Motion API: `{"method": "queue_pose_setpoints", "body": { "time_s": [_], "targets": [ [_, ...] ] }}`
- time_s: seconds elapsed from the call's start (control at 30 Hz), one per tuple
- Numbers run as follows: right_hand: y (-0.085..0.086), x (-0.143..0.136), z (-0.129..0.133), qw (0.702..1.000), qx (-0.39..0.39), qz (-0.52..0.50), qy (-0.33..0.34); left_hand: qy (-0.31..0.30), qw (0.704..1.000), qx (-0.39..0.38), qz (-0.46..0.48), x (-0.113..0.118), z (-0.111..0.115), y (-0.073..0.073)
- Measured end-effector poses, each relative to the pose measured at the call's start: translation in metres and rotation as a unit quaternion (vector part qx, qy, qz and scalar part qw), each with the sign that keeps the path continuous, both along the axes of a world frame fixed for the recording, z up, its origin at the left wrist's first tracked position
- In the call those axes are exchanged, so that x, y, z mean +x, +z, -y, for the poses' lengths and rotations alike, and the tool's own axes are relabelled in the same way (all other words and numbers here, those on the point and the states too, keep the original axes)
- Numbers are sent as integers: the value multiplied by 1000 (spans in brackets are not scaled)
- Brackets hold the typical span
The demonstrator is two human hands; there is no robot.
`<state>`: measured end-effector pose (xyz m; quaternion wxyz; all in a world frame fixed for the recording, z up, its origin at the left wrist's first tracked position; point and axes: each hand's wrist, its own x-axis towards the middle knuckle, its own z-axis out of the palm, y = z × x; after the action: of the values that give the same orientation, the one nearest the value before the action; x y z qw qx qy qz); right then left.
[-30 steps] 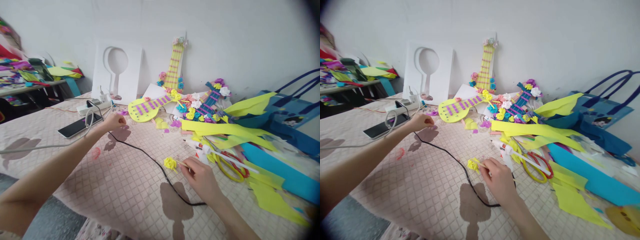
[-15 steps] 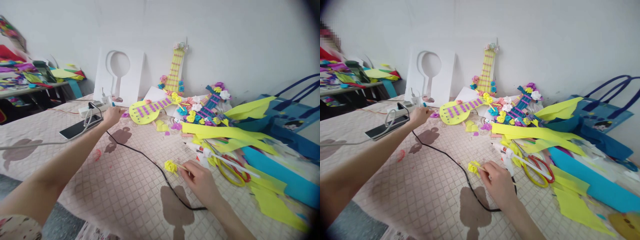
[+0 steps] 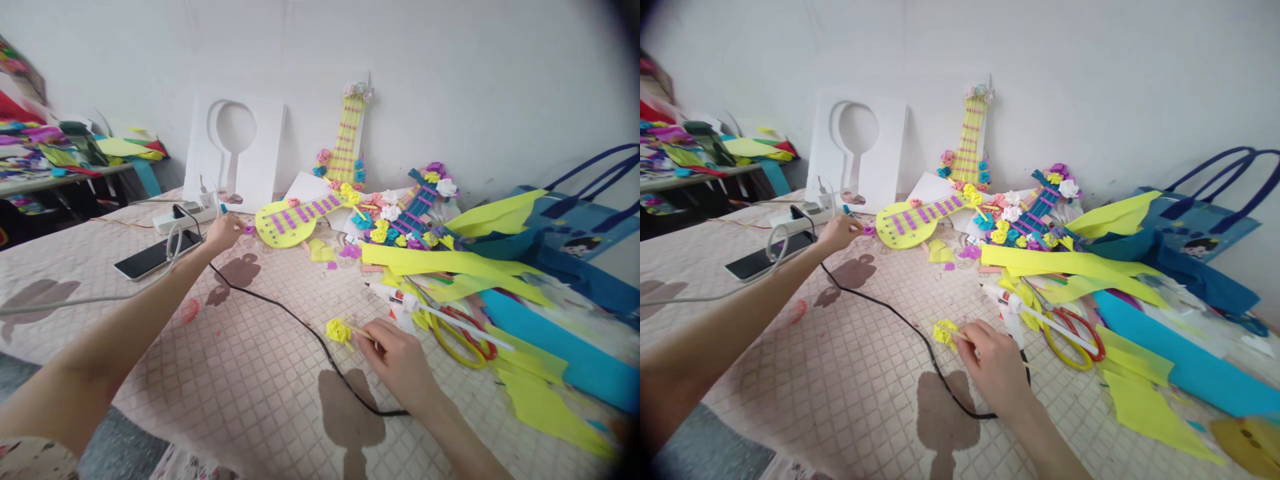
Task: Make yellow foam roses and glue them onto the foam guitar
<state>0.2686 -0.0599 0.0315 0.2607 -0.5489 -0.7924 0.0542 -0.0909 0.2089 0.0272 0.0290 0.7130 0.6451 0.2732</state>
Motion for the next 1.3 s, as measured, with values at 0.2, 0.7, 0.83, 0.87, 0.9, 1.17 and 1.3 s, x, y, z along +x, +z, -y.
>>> {"method": "queue_pose_setpoints", "body": {
  "time_s": [0.2, 0.7, 0.83, 0.87, 0.9, 1.17, 1.3],
  "targets": [
    [-1, 0, -1, 1000, 0, 2, -1, -11, 997, -28, 66, 1, 2, -4],
    [0, -1, 0, 1000, -13, -2, -1, 21, 988, -6, 153, 10, 7, -16],
    [0, -1, 0, 1000, -12, -4, -1, 3, 992, 13, 123, 10, 15, -10],
    [0, -1, -1, 1000, -11, -4, -1, -4, 993, 18, 116, 10, 16, -9],
    [0, -1, -1, 1000, -9, -5, -1, -10, 994, 24, 108, 11, 17, -9],
    [-1, -1, -1, 1000, -3, -4, 1, -7, 997, 60, 48, 14, 31, -4],
    [-2, -1, -2, 1000, -7, -7, 5, 7, 999, 23, 48, 13, 34, -1]
  ]
}}
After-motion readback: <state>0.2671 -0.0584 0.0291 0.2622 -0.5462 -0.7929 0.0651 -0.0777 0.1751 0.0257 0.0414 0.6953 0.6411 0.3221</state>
